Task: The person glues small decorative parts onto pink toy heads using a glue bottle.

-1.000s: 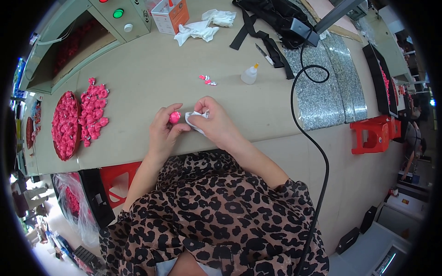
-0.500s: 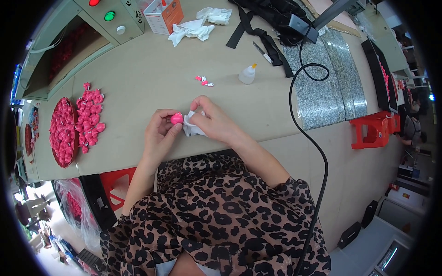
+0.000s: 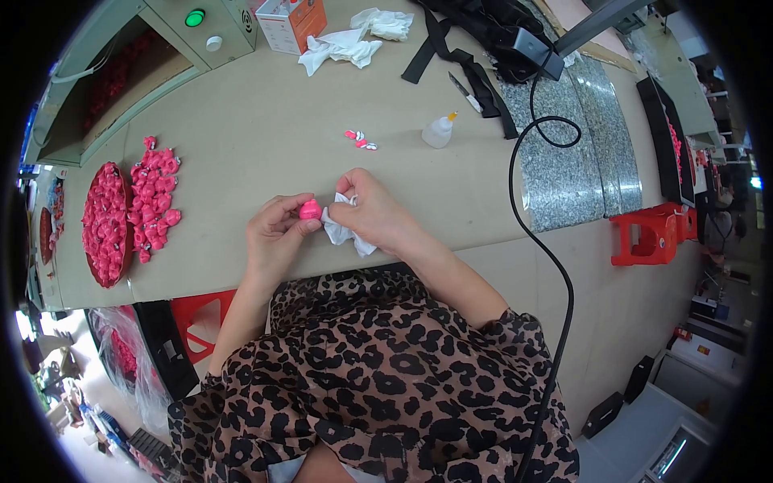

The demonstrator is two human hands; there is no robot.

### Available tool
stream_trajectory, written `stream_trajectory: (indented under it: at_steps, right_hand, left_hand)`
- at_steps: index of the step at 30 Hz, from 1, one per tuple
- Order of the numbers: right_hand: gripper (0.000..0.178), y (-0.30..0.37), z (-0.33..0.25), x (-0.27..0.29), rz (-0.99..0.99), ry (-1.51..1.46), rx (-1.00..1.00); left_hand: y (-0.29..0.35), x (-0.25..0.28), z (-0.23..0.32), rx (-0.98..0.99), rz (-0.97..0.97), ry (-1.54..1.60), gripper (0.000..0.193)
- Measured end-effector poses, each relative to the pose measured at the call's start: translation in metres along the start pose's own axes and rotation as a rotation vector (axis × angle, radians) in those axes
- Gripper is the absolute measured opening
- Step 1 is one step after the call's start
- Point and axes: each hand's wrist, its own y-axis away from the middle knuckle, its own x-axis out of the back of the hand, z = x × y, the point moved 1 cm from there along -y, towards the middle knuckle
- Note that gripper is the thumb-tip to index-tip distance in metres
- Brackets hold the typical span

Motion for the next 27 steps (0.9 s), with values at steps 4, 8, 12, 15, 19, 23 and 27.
stream_trajectory:
  at_steps: [4,8,12,15,19,23,27]
  right_hand:
    - [0.012,0.000,-0.008,0.002,-0.207,-0.012,-0.020]
    - [0.011,-0.003,-0.007,0.001,-0.195,-0.166,-0.023]
    - [0.014,-0.003,-0.012,0.001,-0.239,-0.201,-0.140]
    - [0.013,-0.006,-0.011,0.002,-0.286,-0.233,-0.238]
    - [0.012,-0.007,-0.013,0.001,-0.314,-0.284,-0.298]
    - [0.010,-0.007,-0.012,-0.003,-0.281,-0.279,-0.271]
    - [0.009,-0.006,-0.015,-0.007,-0.232,-0.271,-0.260]
  left_hand:
    - [0.001,0.002,-0.003,0.027,-0.013,0.029,0.028]
    - [0.001,0.001,-0.003,0.023,-0.009,0.064,0.028]
    - [0.002,0.001,-0.003,-0.004,-0.029,0.015,0.029]
    - [0.002,0.001,-0.003,-0.085,-0.016,-0.047,0.029]
    - [0.001,0.002,-0.002,-0.141,-0.034,-0.116,0.030]
    - [0.002,0.002,0.001,-0.135,-0.032,-0.114,0.031]
    - [0.003,-0.002,-0.004,-0.068,0.001,0.055,0.032]
